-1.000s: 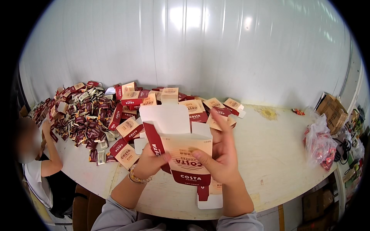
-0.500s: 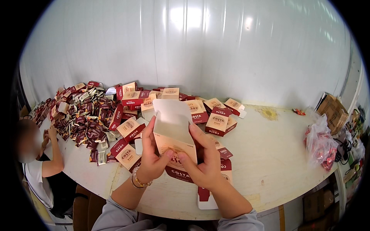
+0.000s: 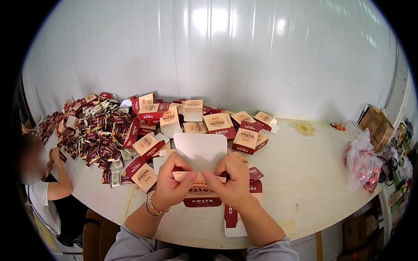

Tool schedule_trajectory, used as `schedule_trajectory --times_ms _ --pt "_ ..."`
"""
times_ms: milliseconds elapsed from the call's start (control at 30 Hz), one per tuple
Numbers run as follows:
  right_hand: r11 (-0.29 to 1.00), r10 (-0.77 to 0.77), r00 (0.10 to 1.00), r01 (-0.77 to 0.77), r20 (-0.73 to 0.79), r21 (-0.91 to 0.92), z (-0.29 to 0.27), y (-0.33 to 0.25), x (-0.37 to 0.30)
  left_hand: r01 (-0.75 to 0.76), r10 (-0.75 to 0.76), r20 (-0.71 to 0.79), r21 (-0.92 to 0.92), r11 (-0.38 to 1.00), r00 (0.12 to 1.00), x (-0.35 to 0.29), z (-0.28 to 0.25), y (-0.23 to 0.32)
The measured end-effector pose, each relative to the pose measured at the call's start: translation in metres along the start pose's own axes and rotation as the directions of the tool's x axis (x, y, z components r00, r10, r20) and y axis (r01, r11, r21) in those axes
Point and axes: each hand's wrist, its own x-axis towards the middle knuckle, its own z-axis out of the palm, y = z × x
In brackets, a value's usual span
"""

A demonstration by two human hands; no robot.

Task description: The person assembles small, flat-packed cardboard boxes by folding the flaps and tucking them into slots to form a rectangular shape. The person handles the boxes one at a time, picking them from a pile of flat pieces and placing the finished boxes onto a growing stack on the table.

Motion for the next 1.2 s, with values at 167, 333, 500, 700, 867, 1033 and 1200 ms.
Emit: schedule_trajectory --times_ms 167,333,500,700,867,1033,1200 --pt "0.838 0.085 0.966 0.063 -0.244 0.541 0.029 -0.017 0.008 -0.055 0.053 0.028 0.049 0.997 0.998 0.004 -0.005 0.004" --pt "0.891 0.0 1.0 0.006 -0.013 0.455 0.006 -0.005 0.012 -0.09 0.077 0.094 0.144 0.985 0.993 0.005 -0.011 0.013" --pt "0.915 -0.139 0.99 0.14 -0.03 0.377 0.002 -0.003 0.011 -0.163 0.151 0.098 0.139 0.977 0.984 0.005 -0.008 0.018" --pt "0.884 -0.232 0.973 0.205 0.015 0.421 0.0 0.0 0.015 -0.235 0.242 0.008 -0.213 0.948 0.97 0.002 0.007 -0.006" --pt "0.915 -0.195 0.98 0.167 0.041 0.368 0.001 -0.004 0.014 -0.18 0.178 -0.035 -0.285 0.941 0.983 -0.003 0.01 0.002" --pt "0.918 -0.074 0.995 0.043 0.062 0.394 0.005 -0.013 0.011 -0.121 0.114 -0.047 -0.19 0.974 0.992 0.001 0.007 0.018" --pt "0.928 -0.051 0.999 0.05 -0.005 0.369 0.012 -0.013 0.009 -0.083 0.082 -0.067 -0.014 0.996 0.994 0.001 0.007 0.027"
